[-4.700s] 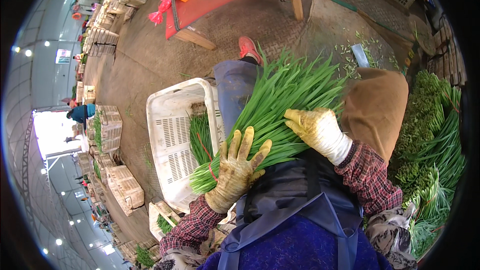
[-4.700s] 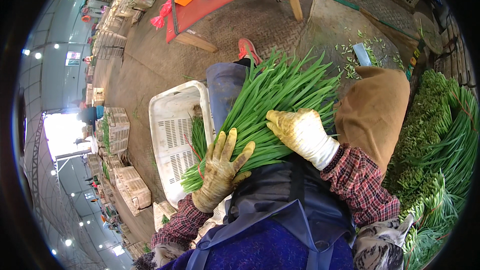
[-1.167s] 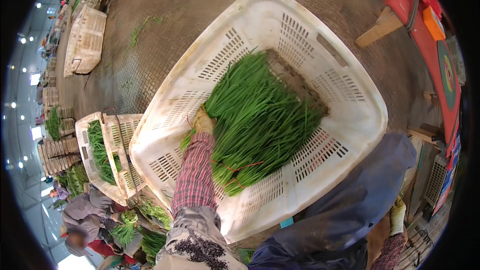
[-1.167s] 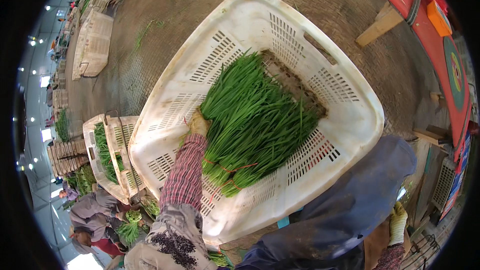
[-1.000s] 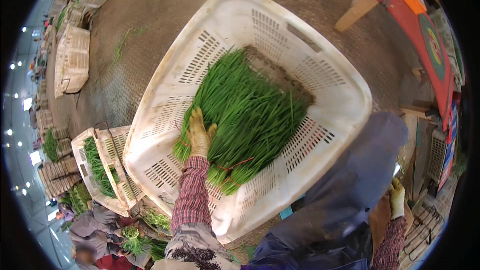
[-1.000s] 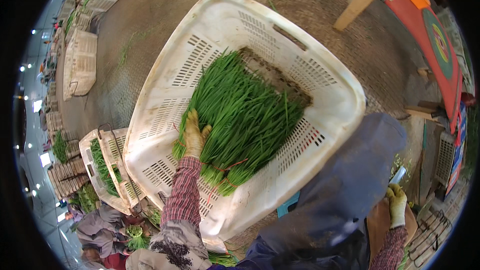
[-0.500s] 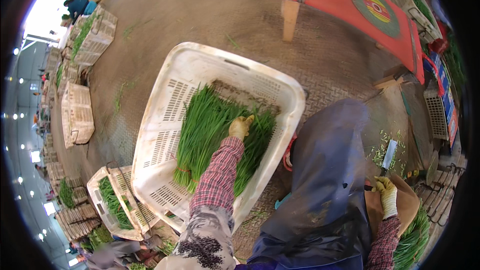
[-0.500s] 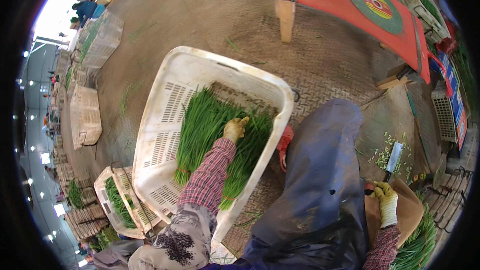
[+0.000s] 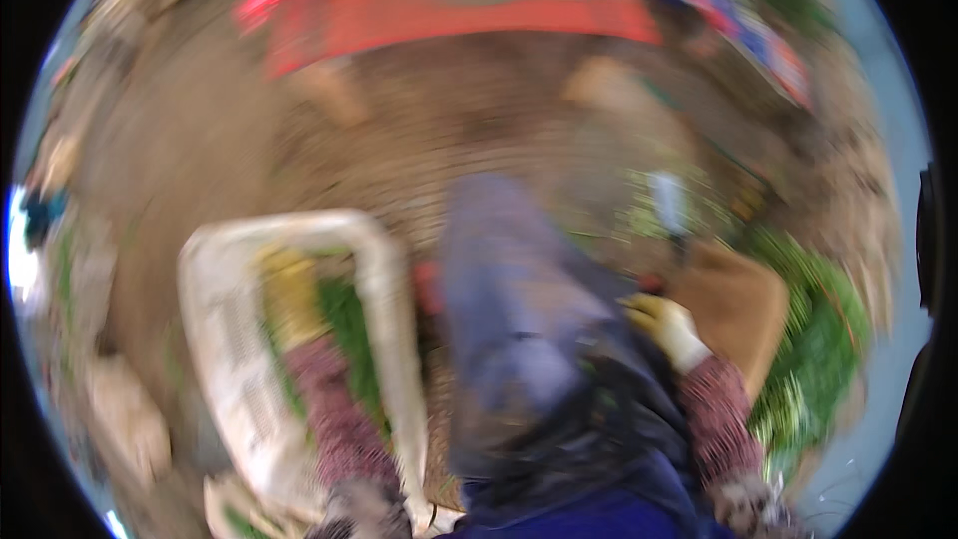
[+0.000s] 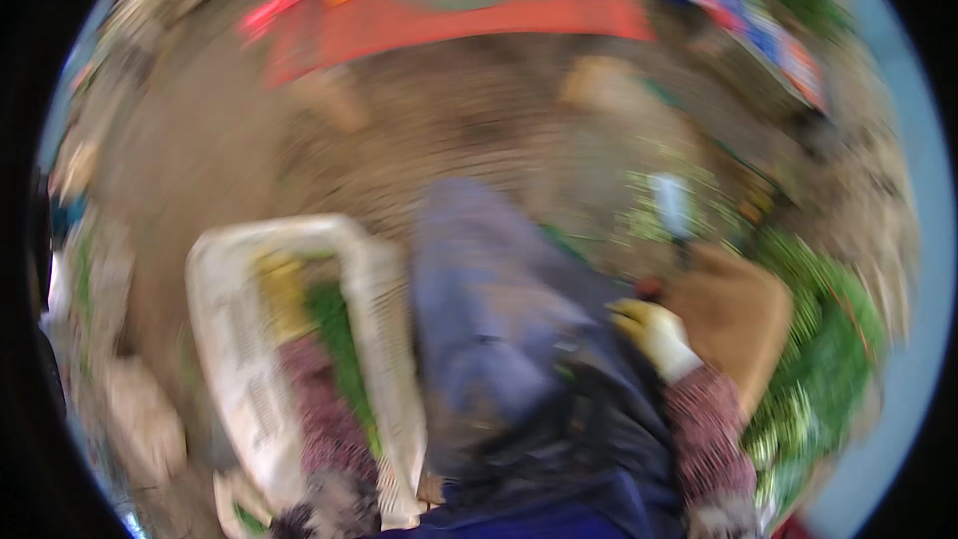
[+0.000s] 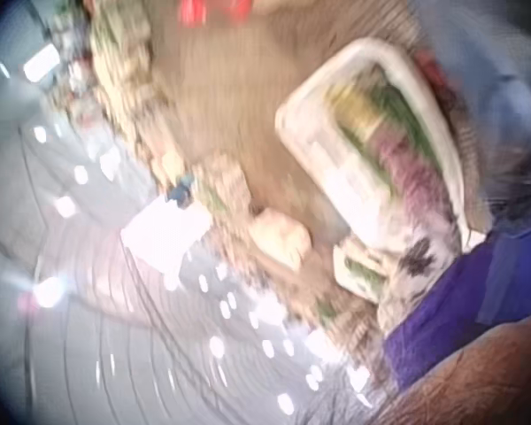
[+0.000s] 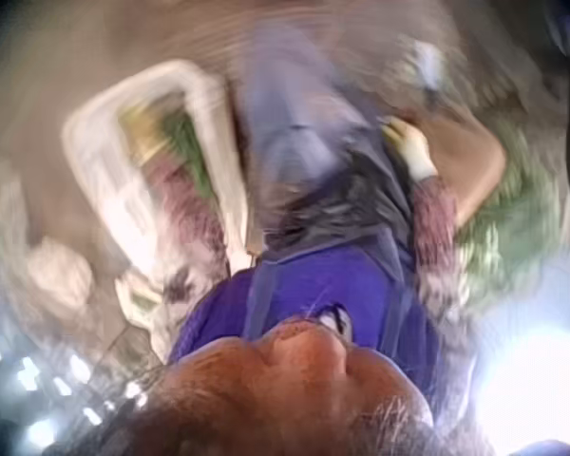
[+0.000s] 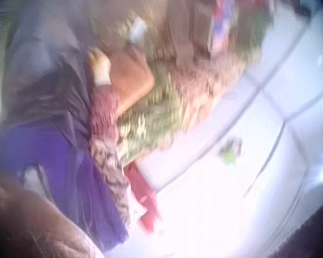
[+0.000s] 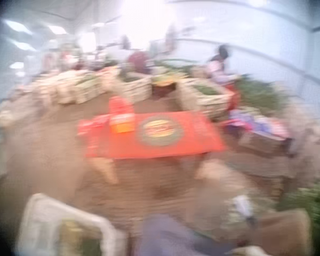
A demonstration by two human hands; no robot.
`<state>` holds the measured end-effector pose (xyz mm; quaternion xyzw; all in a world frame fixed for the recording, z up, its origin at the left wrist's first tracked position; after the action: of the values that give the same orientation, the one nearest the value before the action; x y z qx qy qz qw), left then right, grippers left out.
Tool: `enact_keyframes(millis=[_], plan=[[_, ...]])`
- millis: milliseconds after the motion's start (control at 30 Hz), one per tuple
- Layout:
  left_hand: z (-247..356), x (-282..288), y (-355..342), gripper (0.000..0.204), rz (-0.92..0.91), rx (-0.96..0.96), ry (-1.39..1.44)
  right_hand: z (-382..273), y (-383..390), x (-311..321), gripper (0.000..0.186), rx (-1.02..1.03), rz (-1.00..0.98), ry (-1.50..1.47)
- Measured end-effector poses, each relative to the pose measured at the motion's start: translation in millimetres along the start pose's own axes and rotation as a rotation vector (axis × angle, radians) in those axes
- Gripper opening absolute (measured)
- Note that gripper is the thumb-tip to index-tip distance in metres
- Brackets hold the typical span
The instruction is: The person trims the ends of green onion bundles using a cleaver on a wooden board, then places the trimmed bundles into a white plastic basket. The person repeats this process for multiple bundles.
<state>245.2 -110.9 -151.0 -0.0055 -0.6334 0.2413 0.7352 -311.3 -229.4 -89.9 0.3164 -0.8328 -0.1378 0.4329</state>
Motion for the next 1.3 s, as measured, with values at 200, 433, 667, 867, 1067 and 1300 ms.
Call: enact_keyframes(millis=[200,433,667,867,1067,1300], plan=[[89.2,132.6,-129.7,0.034,0.317,0.224,1.263,-40.1,3.8,-4.6,0.037,0.249,0.017,0.466],[328.0,-21.6,-147.0,0.070,-0.923,-0.181,0.604,24.3,182.9,113.8,0.011,0.500,0.853,0.016],[451.7,26.1,-70.9,0.055,-1.108,-0.455,0.836,156.4,459.2,156.6,0.115,-0.704,0.369,0.516],[500.4,48.3,-49.4,0.045,-1.098,-0.519,0.833,226.7,444.6,98.8,0.130,-0.606,0.088,0.471],[482.0,53.8,-48.4,0.046,-1.278,-0.132,1.171,215.6,434.4,144.7,0.078,-0.565,0.330,-0.057],[608.6,190.9,-28.5,0.107,-0.354,-1.142,0.763,110.7,385.5,290.1,0.068,0.115,0.843,-0.742]])
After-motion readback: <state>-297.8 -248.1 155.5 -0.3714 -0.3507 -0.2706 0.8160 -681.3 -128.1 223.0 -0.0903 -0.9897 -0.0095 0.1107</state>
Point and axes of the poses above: each hand's wrist, its own y-axis away from the middle knuckle, its own x-axis out of the back of the hand, z = x × y, the point moved 6 cm from there along -y, towards the middle knuckle, and after that the axes turned 3 degrees about -y, right-handed, at the moved point
